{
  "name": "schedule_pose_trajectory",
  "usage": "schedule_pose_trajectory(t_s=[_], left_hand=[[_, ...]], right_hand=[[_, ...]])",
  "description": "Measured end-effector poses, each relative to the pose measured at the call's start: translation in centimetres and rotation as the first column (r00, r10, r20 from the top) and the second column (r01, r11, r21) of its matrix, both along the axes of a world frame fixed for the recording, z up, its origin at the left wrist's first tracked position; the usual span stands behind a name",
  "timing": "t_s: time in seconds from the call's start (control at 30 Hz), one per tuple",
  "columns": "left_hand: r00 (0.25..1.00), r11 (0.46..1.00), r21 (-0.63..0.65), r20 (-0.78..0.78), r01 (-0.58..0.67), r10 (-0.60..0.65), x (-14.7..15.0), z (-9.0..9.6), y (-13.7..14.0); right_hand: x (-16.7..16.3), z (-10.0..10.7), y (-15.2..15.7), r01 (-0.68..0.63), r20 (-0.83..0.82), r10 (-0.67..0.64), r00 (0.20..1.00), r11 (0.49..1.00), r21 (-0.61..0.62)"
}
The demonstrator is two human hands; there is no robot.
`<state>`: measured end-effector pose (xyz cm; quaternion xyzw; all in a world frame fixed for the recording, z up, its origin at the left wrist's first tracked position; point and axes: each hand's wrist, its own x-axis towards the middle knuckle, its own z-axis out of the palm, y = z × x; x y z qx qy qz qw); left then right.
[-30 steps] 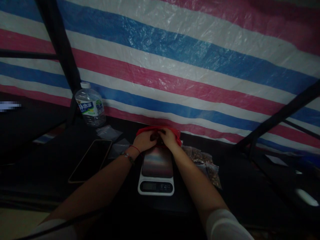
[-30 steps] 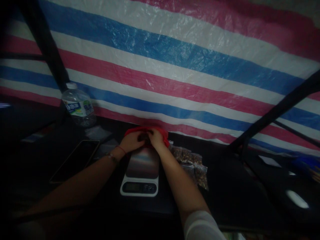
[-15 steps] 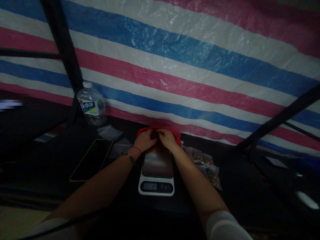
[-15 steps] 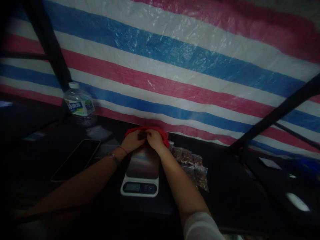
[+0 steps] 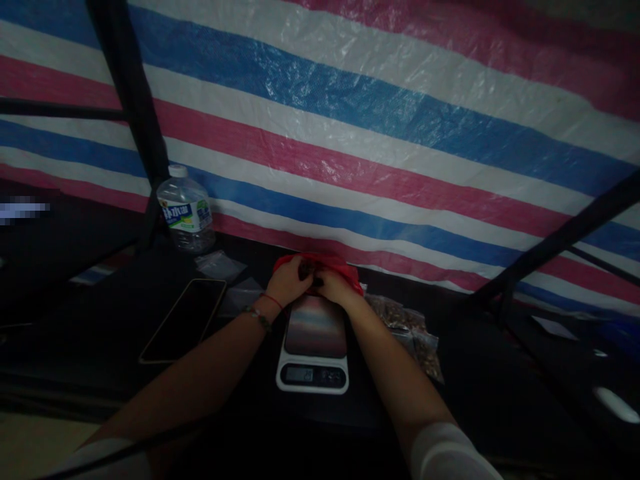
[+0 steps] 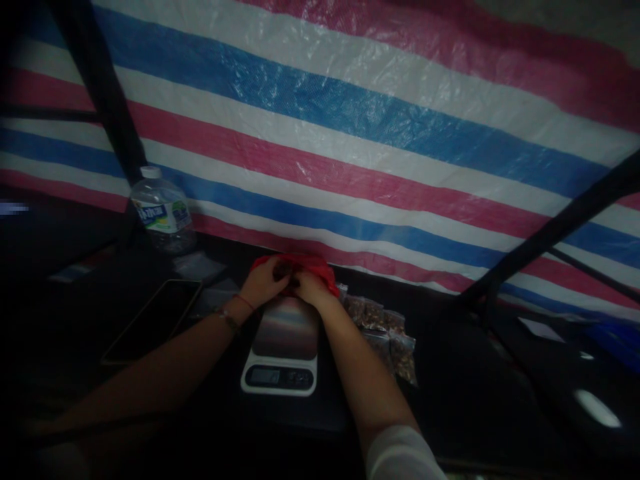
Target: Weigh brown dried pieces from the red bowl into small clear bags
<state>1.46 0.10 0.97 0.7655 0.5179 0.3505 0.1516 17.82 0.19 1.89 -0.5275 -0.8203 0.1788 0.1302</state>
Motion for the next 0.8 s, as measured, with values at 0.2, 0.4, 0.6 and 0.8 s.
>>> schedule_pose_trajectory(t_s=[0.2, 0.4, 0.6, 0.8], left_hand=[[0.995, 1.000, 0.023, -0.099, 0.002, 0.001, -0.1, -0.4, 0.4], [0.983, 0.996, 0.003, -0.161, 0.092, -0.091, -0.1, -0.7, 0.6], [0.983, 0.998, -0.011, -0.173, 0.059, -0.060, -0.1, -0.7, 0.7], [0.988, 0.999, -0.026, -0.147, 0.044, -0.047, -0.1, -0.8, 0.7]], right_hand=[[0.4, 0.3, 0.5, 0.177, 0.059, -0.175, 0.983, 0.984, -0.022], [-0.4, 1.4, 0.6, 0.339, -0.287, -0.299, 0.910, 0.935, 0.102], [-0.8, 0.9, 0.2, 0.091, -0.405, -0.019, 0.914, 0.983, 0.161], [-0.5, 1.6, 0.0, 0.059, -0.331, 0.020, 0.944, 0.972, 0.227]])
